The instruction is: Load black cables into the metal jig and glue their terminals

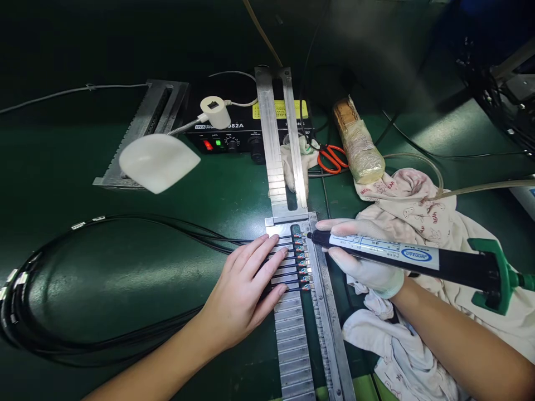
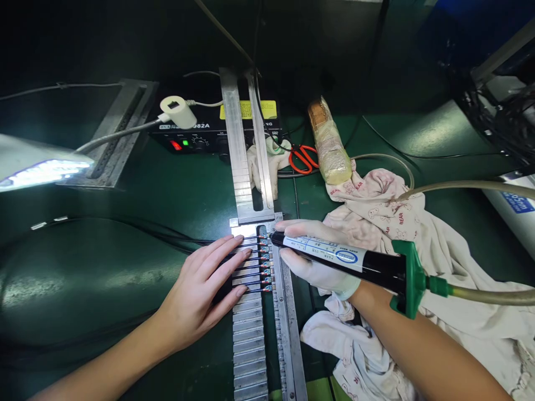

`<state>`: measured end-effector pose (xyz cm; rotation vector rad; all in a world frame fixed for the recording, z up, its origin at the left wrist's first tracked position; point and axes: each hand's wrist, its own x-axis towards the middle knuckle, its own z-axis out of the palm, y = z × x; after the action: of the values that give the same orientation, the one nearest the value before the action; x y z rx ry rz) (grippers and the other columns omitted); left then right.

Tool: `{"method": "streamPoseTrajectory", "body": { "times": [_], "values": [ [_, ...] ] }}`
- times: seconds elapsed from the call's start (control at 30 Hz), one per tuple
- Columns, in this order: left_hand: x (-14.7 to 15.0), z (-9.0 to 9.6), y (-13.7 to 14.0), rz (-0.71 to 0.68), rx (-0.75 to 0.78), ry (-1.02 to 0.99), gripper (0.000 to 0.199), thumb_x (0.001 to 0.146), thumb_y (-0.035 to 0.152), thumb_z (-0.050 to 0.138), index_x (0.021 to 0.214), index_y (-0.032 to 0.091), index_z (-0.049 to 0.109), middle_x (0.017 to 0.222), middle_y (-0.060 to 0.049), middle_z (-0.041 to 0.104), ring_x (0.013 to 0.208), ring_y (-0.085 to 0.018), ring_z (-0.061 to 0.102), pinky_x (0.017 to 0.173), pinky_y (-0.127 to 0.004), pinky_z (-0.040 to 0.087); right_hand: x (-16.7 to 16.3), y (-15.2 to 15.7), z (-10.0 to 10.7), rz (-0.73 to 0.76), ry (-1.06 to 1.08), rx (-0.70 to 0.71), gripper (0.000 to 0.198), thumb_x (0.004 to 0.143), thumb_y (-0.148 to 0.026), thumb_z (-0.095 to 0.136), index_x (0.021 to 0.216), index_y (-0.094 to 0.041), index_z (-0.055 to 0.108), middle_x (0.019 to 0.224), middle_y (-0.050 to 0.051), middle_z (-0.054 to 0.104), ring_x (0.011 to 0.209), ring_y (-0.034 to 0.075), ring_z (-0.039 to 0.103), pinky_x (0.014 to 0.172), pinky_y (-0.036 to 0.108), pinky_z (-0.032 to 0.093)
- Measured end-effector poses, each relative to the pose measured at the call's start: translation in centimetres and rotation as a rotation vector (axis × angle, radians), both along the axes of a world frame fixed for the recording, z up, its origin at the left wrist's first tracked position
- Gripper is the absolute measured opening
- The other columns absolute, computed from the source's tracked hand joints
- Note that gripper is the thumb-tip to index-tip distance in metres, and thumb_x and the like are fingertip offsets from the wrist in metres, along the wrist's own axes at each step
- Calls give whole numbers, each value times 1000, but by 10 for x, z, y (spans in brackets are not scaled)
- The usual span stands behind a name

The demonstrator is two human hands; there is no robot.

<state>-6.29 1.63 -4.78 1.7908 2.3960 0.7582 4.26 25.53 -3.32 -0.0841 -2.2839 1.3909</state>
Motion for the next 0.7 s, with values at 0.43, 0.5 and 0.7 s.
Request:
{"method": "streamPoseTrajectory", "body": {
  "times": [0.43, 0.5, 0.7],
  "values": [
    [0, 3, -1, -10, -15, 16, 50, 98, 23, 51, 146, 13, 40, 153, -15, 39, 143, -27, 33, 112, -41, 32, -1, -1, 6, 15, 26, 11, 19, 83, -13, 65, 100, -19, 57, 107, 7, 71, 100, 17, 71, 90, 29, 60],
    [1, 2, -1, -12, -7, 52, 52, 98, 23, 51, 147, 13, 40, 154, -14, 39, 144, -26, 32, 113, -40, 32, -1, -2, 7, 8, 46, 29, 20, 83, -13, 65, 100, -19, 57, 106, 6, 72, 98, 15, 71, 88, 26, 60],
    [-10, -22, -2, -6, 193, 346, 53, 98, 36, 49, 147, 18, 45, 147, -9, 50, 134, -23, 48, 102, -31, 43, 0, -6, 7, -59, 96, 53, 21, 79, -12, 63, 98, -20, 58, 101, 4, 72, 91, 14, 72, 85, 23, 60]
  ]
}}
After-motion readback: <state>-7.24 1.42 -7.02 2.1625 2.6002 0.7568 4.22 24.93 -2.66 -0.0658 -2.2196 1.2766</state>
